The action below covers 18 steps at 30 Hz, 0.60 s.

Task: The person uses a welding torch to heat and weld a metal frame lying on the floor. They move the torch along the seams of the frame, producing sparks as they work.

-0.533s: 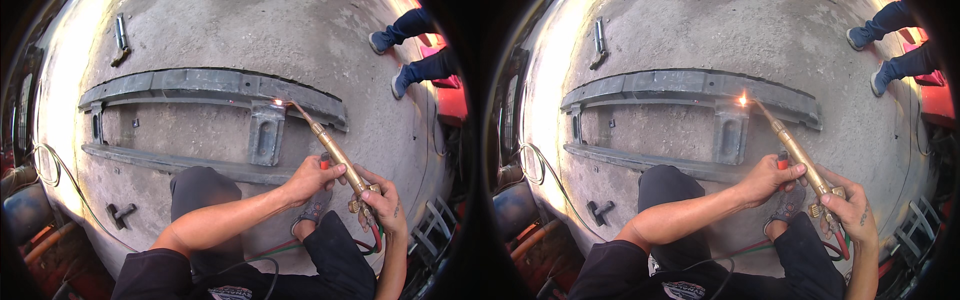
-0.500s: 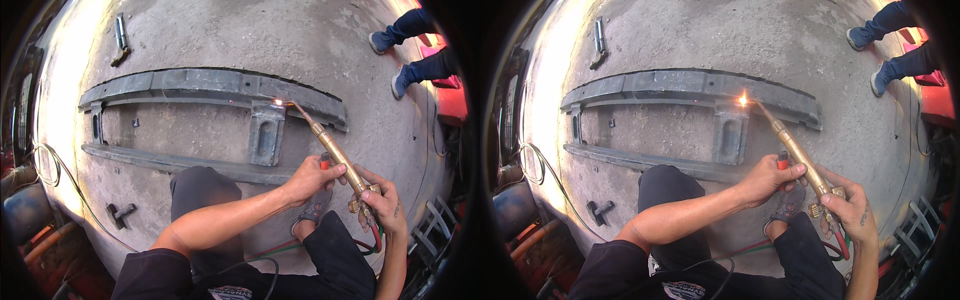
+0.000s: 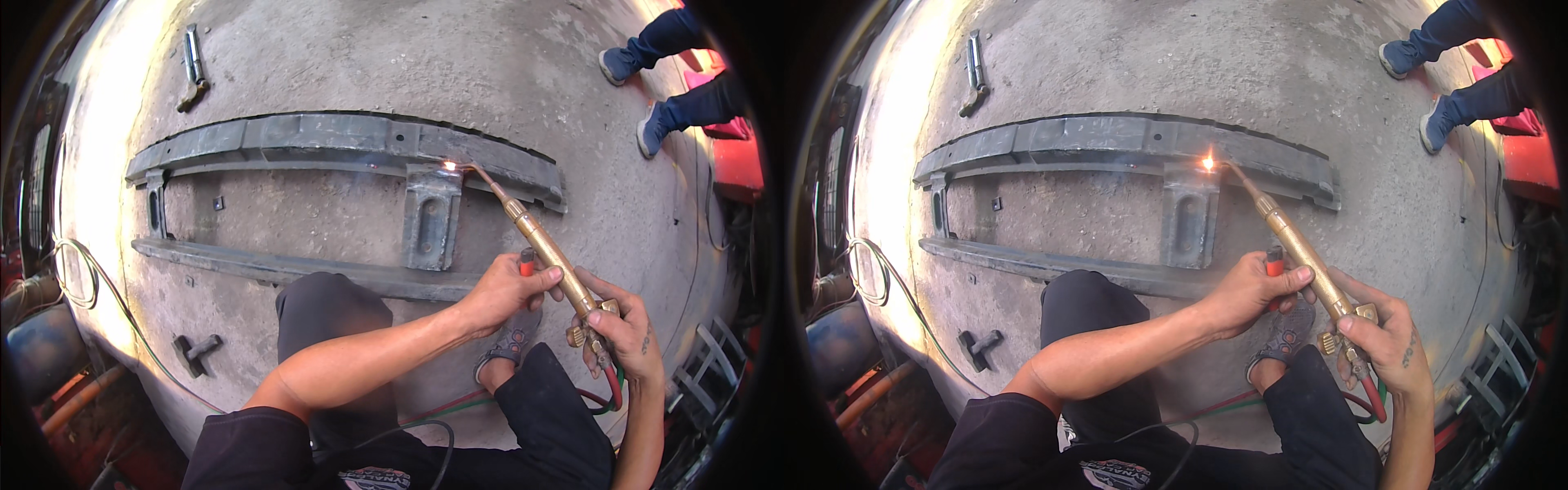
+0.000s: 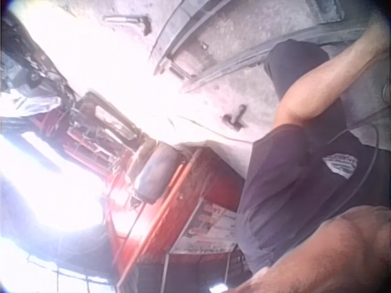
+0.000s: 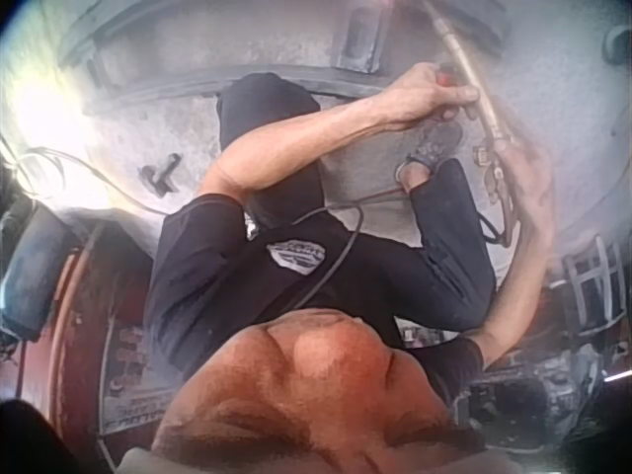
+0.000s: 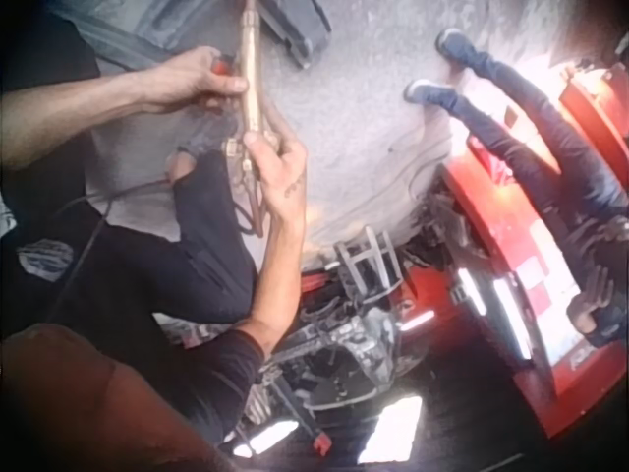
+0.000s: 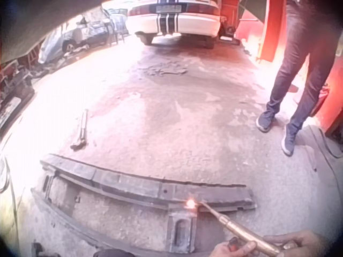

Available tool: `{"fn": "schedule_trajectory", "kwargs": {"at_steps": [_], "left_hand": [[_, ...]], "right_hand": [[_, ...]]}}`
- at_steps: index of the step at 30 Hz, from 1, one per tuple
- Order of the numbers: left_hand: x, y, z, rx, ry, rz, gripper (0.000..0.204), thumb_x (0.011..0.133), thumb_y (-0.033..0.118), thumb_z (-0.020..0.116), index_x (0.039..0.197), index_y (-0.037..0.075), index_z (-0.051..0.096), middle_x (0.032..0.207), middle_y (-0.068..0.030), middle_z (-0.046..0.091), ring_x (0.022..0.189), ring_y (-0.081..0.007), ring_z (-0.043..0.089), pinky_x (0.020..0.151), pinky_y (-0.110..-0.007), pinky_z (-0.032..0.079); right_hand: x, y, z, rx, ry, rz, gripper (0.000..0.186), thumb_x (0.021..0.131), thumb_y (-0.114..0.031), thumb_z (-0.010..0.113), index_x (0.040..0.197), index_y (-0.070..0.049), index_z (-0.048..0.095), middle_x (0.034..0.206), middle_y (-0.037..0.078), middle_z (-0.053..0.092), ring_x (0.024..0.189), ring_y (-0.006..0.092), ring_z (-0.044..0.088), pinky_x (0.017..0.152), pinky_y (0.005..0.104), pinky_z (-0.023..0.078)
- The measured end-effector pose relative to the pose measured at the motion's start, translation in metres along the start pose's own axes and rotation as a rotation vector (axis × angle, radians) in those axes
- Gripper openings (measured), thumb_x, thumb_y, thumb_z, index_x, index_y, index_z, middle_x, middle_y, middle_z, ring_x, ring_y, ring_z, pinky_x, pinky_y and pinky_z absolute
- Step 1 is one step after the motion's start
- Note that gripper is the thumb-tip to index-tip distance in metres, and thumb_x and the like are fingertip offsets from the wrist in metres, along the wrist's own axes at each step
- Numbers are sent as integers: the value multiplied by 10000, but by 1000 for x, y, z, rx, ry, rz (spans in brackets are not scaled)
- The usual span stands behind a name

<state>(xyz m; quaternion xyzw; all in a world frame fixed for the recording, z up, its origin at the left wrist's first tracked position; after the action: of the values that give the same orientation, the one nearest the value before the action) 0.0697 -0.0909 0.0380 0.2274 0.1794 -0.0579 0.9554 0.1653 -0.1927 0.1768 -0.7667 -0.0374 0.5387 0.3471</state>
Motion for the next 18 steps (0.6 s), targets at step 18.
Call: {"fn": "schedule_trajectory", "kwargs": {"at_steps": [18], "left_hand": [[1, 0, 0, 11, -2, -9, 318, 1006, 339, 747, 1089, 34, 709, 900, -43, 704, 718, -79, 564, 635, -241, 459]], "right_hand": [[1, 1, -2, 21, 5, -17, 670, 876, -174, 712, 1487, 54, 556, 860, 67, 663, 643, 124, 647, 513, 249, 509]]}}
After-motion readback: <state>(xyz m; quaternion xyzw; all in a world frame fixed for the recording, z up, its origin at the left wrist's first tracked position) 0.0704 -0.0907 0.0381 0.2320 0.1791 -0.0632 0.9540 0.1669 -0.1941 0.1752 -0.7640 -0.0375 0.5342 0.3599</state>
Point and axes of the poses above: each hand's wrist, its own x-axis towards the middle knuckle, its own z-axis out of the palm, y = z × x, the point moved 6 cm from there along x, towards the middle knuckle
